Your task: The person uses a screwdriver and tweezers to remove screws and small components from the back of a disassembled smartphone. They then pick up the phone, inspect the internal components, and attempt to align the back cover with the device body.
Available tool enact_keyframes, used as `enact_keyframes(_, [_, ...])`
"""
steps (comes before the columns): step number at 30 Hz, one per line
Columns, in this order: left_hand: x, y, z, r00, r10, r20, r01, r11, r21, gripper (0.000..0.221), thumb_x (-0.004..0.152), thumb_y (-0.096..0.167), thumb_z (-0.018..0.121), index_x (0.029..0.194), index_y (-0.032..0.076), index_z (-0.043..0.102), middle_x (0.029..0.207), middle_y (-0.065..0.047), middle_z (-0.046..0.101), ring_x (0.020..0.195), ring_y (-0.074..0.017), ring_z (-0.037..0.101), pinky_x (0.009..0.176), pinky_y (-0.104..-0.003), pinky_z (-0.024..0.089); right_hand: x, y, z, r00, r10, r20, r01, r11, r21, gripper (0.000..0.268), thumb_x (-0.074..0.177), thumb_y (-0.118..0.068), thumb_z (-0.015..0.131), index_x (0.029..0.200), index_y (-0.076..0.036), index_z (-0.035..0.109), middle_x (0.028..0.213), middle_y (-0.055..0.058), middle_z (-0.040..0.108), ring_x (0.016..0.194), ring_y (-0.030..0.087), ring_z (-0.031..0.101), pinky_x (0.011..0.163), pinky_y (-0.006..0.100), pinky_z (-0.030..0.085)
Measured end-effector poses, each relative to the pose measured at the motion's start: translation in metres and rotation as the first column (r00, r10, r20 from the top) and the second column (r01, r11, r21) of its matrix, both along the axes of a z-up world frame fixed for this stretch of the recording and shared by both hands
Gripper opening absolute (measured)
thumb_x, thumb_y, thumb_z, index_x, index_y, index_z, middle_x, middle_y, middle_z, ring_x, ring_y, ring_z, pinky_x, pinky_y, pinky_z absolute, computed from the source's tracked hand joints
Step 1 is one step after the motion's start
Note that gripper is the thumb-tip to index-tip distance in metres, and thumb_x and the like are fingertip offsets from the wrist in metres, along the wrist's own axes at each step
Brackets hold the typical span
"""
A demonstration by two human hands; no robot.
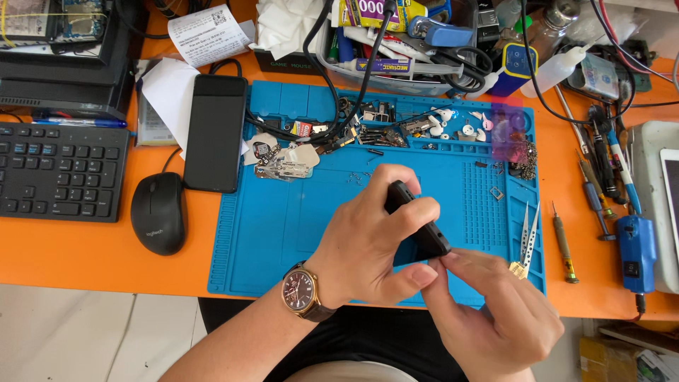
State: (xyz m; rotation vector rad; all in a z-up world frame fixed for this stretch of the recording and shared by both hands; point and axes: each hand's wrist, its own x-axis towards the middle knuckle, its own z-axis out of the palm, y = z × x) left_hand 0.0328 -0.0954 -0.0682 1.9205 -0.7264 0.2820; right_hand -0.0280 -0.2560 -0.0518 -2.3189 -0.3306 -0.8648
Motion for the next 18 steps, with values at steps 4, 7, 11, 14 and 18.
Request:
enact_keyframes(4, [-0.002,0.001,0.000,1.000,-0.005,0.009,0.005,1.000,0.012,0.047,0.105,0.050,0.027,0.128,0.015,0.049,0.122,-0.020,0.046,0.067,-0.0280,0.044,0.044,-0.039,0.037,0.000,-0.009,-0.003,0.997,-0.057,-0.054,0.058,0.998,0.006,0.018,0.086,0.005,0.082,0.103,0.001,0.078,0.084,0.013,0.078,0.070,0.018,0.075,0.069,0.030,0.057])
enact_keyframes(7, [-0.003,0.006,0.005,0.998,-0.038,0.044,0.036,0.997,0.061,0.042,0.091,0.027,0.049,0.131,0.015,0.047,0.121,-0.021,0.047,0.087,-0.0360,0.052,0.065,-0.048,0.044,-0.001,-0.019,-0.016,1.000,-0.001,0.008,0.001,0.999,-0.034,0.028,0.090,0.004,0.078,0.117,0.001,0.079,0.089,0.016,0.080,0.069,0.019,0.074,0.068,0.030,0.057])
enact_keyframes(11, [-0.006,0.010,0.008,0.997,-0.070,0.038,0.064,0.988,0.144,0.055,0.083,0.023,0.068,0.133,0.017,0.046,0.126,-0.020,0.045,0.089,-0.0368,0.057,0.070,-0.050,0.052,-0.002,-0.024,-0.021,0.996,0.071,0.054,-0.068,0.996,-0.049,0.019,0.098,0.002,0.075,0.116,-0.001,0.078,0.086,0.019,0.078,0.060,0.021,0.066,0.058,0.033,0.050])
enact_keyframes(14, [-0.007,0.009,0.007,0.998,-0.050,0.048,0.043,0.989,0.142,0.053,0.087,0.025,0.073,0.132,0.019,0.047,0.128,-0.019,0.046,0.096,-0.0369,0.059,0.071,-0.049,0.053,0.001,-0.028,-0.017,0.992,0.100,0.079,-0.096,0.994,-0.052,0.017,0.095,0.008,0.075,0.109,-0.001,0.079,0.088,0.013,0.080,0.069,0.025,0.077,0.059,0.033,0.053])
enact_keyframes(18, [-0.012,0.002,-0.007,0.995,0.025,0.097,-0.038,0.990,0.132,0.037,0.100,0.029,0.076,0.124,0.018,0.051,0.129,-0.018,0.050,0.090,-0.0308,0.058,0.067,-0.044,0.051,0.006,-0.026,-0.002,0.984,0.161,0.072,-0.155,0.985,-0.082,0.020,0.094,0.008,0.076,0.111,-0.001,0.078,0.079,0.014,0.077,0.066,0.021,0.077,0.056,0.027,0.050])
